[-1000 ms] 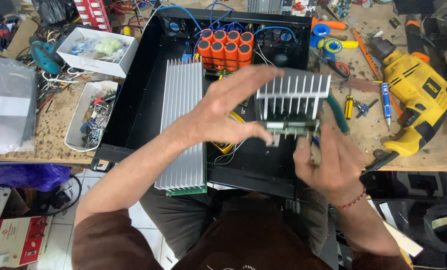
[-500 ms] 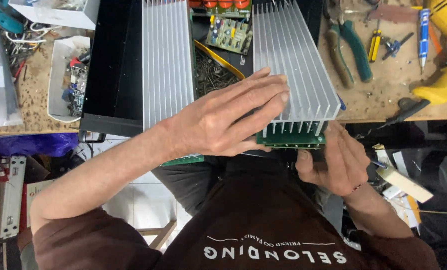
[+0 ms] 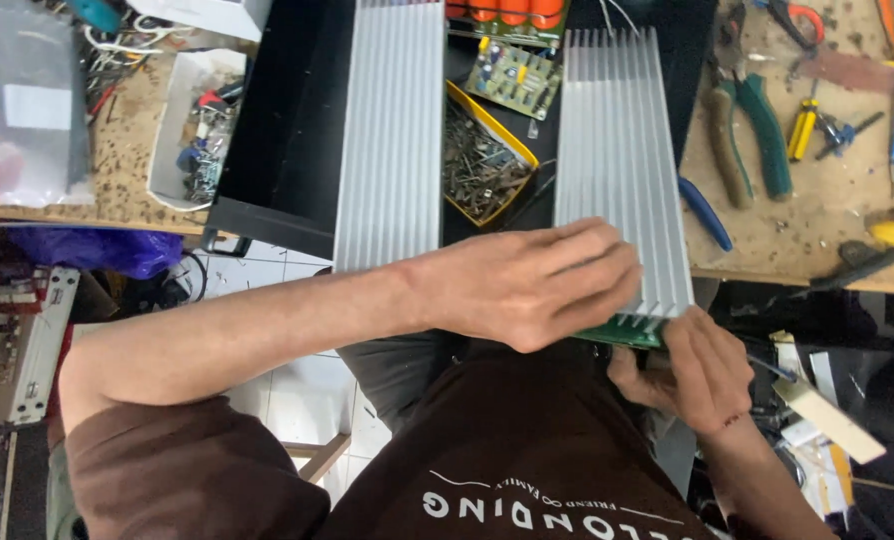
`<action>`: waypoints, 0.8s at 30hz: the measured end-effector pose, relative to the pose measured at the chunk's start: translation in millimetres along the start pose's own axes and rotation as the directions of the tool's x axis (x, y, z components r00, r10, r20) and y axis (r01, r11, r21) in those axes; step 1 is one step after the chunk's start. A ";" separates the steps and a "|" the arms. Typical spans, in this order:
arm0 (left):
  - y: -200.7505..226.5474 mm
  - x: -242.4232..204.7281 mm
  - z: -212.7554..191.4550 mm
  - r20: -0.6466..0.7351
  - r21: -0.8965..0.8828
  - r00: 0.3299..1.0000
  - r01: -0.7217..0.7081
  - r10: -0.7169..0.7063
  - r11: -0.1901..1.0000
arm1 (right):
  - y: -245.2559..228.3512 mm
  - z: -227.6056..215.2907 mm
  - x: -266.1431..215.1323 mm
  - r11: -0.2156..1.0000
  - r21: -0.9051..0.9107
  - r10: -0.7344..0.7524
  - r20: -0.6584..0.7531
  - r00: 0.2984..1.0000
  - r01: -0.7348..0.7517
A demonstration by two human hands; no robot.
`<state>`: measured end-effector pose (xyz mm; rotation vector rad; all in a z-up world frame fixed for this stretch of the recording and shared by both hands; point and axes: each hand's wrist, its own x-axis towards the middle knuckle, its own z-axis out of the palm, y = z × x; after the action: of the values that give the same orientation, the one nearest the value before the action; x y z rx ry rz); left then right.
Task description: The person handles two large aluminum heat sinks and a green circuit board. They remove a heat sink from the board, then use a pair of pliers to manipulate small components on the circuit board while sitting on the floor.
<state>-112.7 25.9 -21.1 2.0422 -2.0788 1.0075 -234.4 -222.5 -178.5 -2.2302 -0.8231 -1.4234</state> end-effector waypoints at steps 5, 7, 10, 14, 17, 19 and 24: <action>0.0 5.3 -5.5 -0.040 -0.021 0.997 0.059 -0.060 0.998 | 25.1 -14.5 26.1 0.988 0.093 0.104 0.180 0.978 -0.122; 2.5 4.5 -6.4 -0.005 -0.038 0.996 0.093 -0.093 0.995 | 61.7 -19.2 45.0 0.970 0.149 0.152 0.236 0.960 -0.190; 9.5 -2.3 -5.2 0.119 -0.056 0.985 0.136 -0.129 0.989 | 101.2 -14.5 85.2 0.907 0.234 0.250 0.369 0.895 -0.349; 8.0 -14.1 -26.4 0.507 -0.107 0.854 0.198 -0.118 0.974 | 130.1 85.8 216.3 0.967 0.250 -0.127 0.653 0.746 -0.054; -3.4 -37.4 -76.4 0.378 -0.271 0.857 0.463 -0.349 0.844 | 133.4 190.0 235.7 0.974 0.062 -0.148 0.901 0.407 0.218; 8.9 -76.8 -104.6 0.247 -0.306 0.810 0.586 -0.532 0.750 | 124.7 234.6 233.4 0.973 -0.009 -0.036 0.981 0.190 0.232; 59.1 -136.7 -142.9 0.018 -0.286 0.346 0.901 -0.938 0.327 | 149.5 306.3 169.6 0.973 -0.146 0.169 0.978 -0.121 0.178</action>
<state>-206.1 208.4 2.8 2.3164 -0.5452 0.5586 128.5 -109.9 -153.6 -3.2874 -0.9808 0.8201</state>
